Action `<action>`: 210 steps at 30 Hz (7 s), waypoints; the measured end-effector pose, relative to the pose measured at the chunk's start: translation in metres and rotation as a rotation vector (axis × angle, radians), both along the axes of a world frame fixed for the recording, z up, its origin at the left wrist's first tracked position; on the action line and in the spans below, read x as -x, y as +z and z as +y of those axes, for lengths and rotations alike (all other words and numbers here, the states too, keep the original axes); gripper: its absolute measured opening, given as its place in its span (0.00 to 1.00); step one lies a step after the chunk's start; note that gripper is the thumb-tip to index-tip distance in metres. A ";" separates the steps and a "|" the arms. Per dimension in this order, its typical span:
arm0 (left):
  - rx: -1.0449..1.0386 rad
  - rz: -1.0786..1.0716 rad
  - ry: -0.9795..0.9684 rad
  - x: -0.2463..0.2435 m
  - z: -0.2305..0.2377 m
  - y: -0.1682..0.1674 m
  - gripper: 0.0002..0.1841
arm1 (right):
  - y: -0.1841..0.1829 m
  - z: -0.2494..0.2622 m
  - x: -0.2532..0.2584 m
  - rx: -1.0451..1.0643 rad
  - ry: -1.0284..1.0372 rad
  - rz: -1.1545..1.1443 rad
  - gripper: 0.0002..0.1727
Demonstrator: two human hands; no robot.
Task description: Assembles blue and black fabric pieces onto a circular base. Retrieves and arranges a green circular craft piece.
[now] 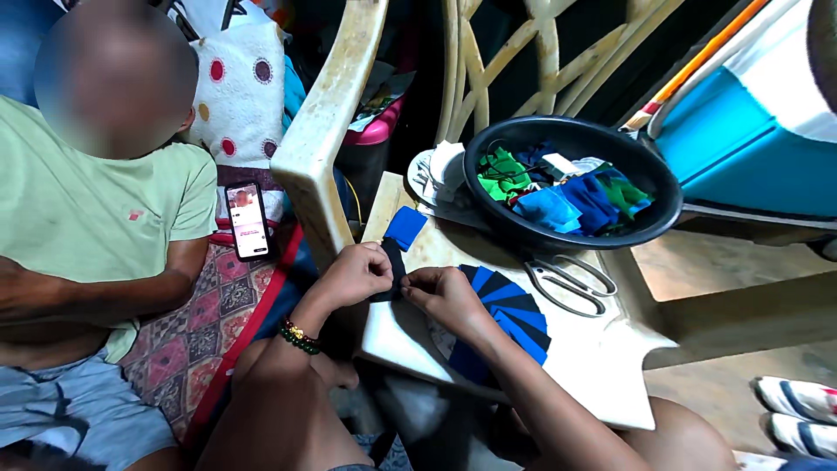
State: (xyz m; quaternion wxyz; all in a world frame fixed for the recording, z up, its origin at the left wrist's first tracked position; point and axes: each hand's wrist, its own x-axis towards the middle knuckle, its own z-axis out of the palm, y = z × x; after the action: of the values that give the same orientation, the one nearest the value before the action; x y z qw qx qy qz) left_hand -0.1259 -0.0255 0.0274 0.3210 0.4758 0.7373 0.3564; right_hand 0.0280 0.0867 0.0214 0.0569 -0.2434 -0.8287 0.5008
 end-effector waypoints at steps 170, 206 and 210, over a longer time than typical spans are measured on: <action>-0.039 0.262 0.323 -0.020 -0.005 0.006 0.05 | -0.005 -0.003 0.004 0.250 -0.090 -0.069 0.13; -0.689 0.210 0.487 -0.022 -0.006 -0.008 0.04 | -0.016 -0.007 0.017 -0.327 0.219 0.223 0.13; -0.646 -0.234 0.493 -0.022 -0.009 0.001 0.08 | -0.009 -0.008 0.017 -0.284 0.224 0.229 0.19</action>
State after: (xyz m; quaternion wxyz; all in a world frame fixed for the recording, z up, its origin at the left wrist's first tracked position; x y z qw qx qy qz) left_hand -0.1035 -0.0347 0.0288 0.1417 0.3177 0.6380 0.6870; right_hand 0.0114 0.0787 0.0123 0.1286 -0.0809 -0.9008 0.4068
